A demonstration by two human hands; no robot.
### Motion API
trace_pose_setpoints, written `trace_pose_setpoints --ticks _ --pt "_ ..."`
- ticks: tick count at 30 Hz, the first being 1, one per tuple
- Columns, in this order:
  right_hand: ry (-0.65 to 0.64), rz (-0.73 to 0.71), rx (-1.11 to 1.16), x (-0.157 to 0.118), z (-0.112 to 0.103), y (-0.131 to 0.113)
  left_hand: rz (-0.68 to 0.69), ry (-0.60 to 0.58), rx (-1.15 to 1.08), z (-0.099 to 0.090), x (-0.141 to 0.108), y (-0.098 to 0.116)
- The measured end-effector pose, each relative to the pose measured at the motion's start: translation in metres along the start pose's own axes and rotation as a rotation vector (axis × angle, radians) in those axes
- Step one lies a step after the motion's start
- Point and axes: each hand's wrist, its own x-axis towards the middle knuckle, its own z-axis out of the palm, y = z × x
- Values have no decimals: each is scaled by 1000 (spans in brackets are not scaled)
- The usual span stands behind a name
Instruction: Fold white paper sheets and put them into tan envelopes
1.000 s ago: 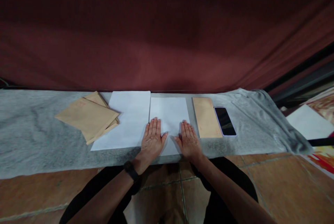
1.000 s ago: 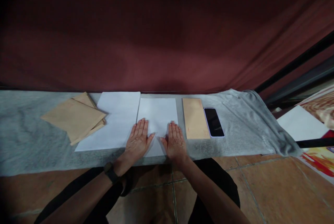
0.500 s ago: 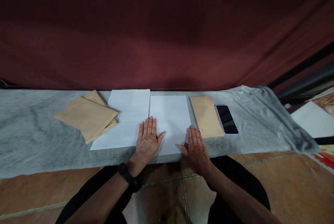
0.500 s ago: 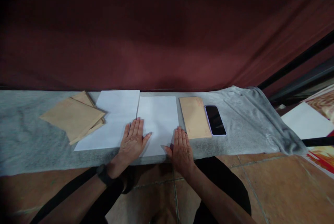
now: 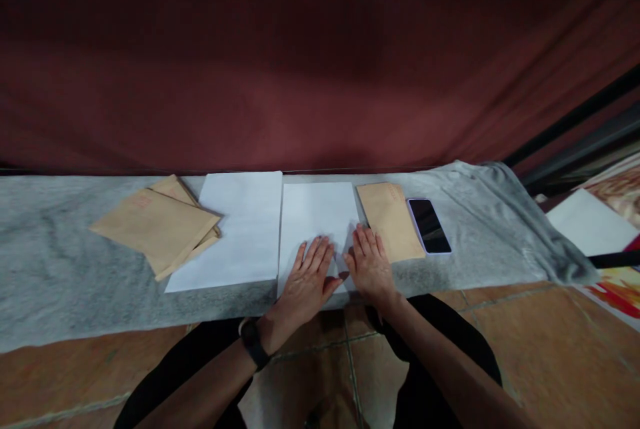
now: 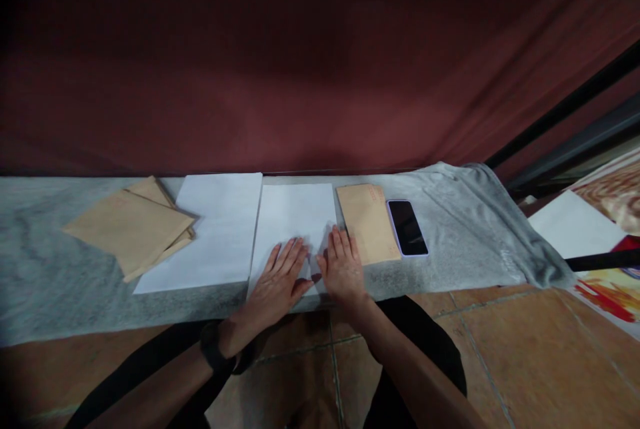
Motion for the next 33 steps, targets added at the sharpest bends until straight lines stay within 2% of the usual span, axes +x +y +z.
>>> trace_pose_setpoints --ticks 9,15,20,26,29,33 --pt "14 171 -100 33 -2 20 33 7 11 3 0 -2" --pt "-31 216 -137 37 0 26 57 19 25 8 -2 -6" --pt "-7 194 -92 36 4 26 17 40 5 11 -2 -9" --pt "-45 35 130 49 11 -2 -83 102 -33 22 30 -15" --pt "-91 -52 180 60 17 -22 -117 74 -9 29 52 -20" --pt "-100 -13 165 75 26 -36 -165 29 23 30 79 -34"
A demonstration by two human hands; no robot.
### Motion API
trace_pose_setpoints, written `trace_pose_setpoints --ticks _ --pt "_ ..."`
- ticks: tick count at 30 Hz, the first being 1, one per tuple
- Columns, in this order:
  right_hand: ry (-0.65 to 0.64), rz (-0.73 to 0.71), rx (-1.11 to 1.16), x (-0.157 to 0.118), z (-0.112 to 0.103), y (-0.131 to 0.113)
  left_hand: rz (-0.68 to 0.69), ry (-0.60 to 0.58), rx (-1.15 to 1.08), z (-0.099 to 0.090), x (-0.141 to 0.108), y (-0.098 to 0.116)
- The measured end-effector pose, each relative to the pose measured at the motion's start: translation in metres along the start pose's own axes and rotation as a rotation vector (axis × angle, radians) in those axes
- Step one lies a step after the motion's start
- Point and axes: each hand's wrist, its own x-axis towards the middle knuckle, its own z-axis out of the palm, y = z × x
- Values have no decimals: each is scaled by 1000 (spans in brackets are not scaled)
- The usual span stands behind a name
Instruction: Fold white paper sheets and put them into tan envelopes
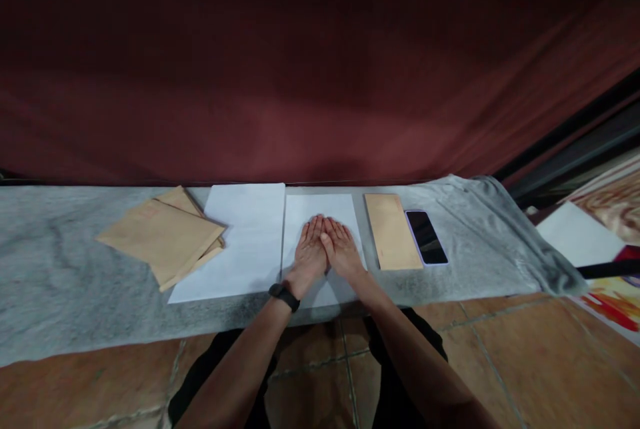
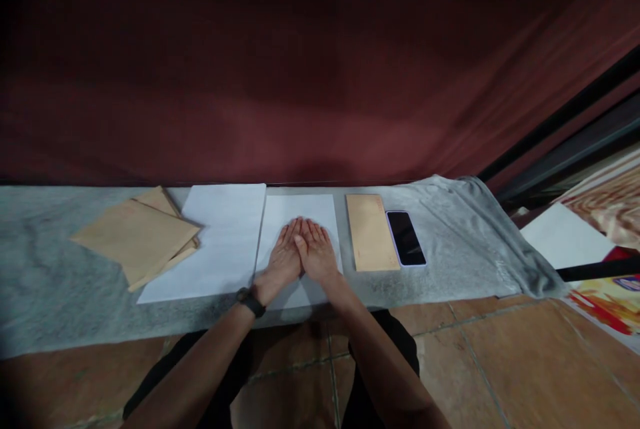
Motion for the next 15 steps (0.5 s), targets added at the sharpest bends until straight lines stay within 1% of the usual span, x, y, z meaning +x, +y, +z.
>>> trace_pose_setpoints --ticks 3,6,12,15 --pt "29 51 -49 9 5 3 -65 -1 22 -3 15 -10" --pt "61 68 -110 12 7 11 -128 18 41 -7 23 -20" --pt "109 102 -213 12 10 23 -258 87 26 -10 24 -41" --pt "122 103 -223 11 11 26 -274 116 7 -8 20 -49"
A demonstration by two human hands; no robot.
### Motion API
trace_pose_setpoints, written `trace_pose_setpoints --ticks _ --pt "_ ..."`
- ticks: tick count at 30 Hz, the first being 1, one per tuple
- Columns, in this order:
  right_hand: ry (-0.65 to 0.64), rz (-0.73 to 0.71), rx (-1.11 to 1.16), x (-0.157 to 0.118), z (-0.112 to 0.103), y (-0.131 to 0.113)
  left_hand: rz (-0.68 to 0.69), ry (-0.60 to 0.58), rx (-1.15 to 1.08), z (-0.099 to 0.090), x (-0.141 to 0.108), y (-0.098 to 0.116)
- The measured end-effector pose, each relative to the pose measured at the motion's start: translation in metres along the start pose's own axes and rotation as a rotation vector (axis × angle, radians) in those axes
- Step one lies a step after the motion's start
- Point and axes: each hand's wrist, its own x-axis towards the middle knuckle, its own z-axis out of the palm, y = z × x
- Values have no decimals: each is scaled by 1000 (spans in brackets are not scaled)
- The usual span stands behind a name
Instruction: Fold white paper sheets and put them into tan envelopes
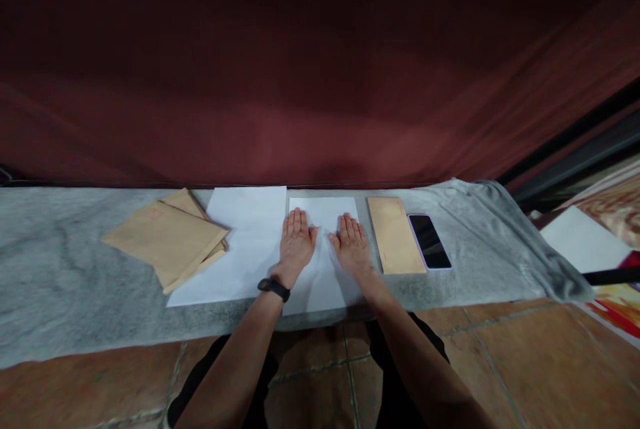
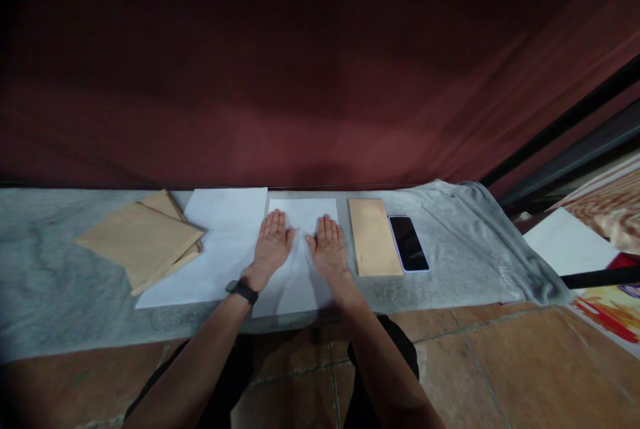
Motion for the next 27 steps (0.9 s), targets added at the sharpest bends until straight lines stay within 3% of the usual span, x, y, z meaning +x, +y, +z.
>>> trace_pose_setpoints --ticks 6,10,16,27 --pt "10 -3 14 -1 -4 2 13 49 -46 1 -7 -4" --pt "-15 -30 42 -8 -11 -8 59 58 -99 1 -15 13" --pt "-120 -217 63 -26 -12 -22 198 -32 -124 1 -38 40" --pt "-8 -65 29 -37 -18 2 139 -3 -12 -5 -54 16"
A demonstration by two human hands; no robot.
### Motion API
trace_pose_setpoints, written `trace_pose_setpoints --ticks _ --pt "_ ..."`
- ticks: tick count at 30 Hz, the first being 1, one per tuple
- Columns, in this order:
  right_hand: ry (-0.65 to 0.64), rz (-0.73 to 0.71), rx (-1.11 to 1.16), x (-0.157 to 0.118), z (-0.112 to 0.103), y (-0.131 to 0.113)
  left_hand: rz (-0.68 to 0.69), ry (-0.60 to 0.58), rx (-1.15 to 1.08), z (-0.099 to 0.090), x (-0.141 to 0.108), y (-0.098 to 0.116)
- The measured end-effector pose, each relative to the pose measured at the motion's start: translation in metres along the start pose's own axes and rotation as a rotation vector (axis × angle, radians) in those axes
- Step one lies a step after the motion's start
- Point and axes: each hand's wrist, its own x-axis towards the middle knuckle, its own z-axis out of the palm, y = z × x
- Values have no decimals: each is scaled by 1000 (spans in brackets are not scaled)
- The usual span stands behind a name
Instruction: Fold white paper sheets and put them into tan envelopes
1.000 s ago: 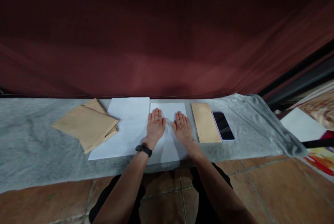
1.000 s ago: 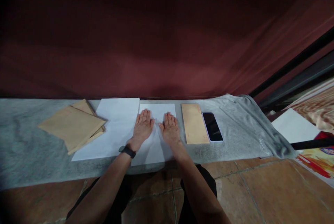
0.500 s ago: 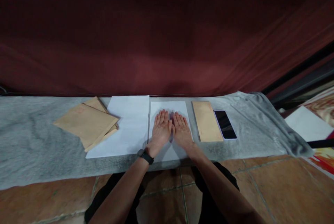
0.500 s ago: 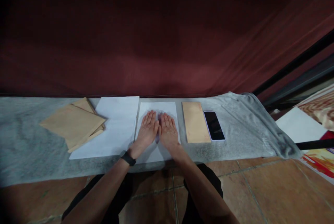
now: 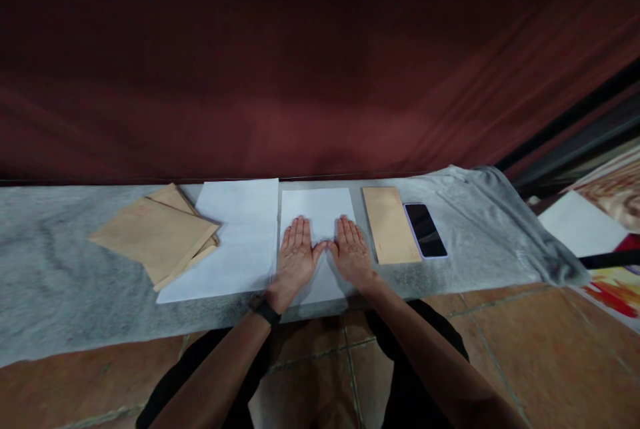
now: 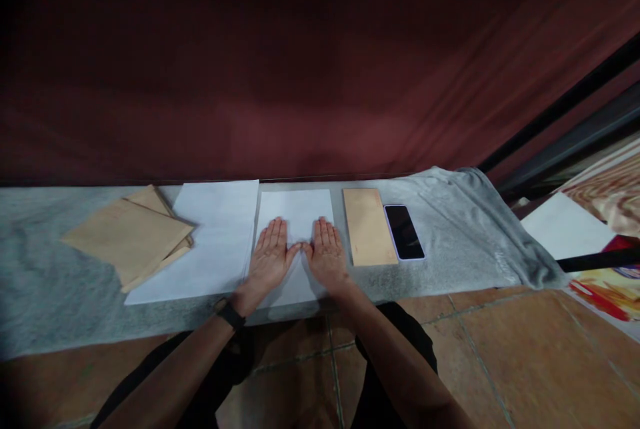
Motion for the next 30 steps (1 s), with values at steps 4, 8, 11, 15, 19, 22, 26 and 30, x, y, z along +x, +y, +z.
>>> trace_pose_setpoints --ticks 4,8,11,15,19,22,26,30 --pt "16 25 -3 -4 2 5 -29 16 1 1 -4 -2" --pt "24 54 25 -7 0 7 -71 45 -15 -1 -7 -3" --pt "-2 24 63 -11 -7 2 -49 47 -24 -6 -13 2" --pt "-77 -135 138 -28 -14 -11 121 -34 -34 -12 -32 14" --pt "-70 -202 146 -44 -14 -14 213 -93 -32 -12 -48 19" --pt "-42 -204 115 -48 -15 -6 200 -87 -20 -13 -52 15" --pt "-20 -164 79 -49 -17 5 144 -56 -9 -17 -52 10" --pt "-33 -110 39 -53 -18 10 123 -38 -11 -20 -53 7"
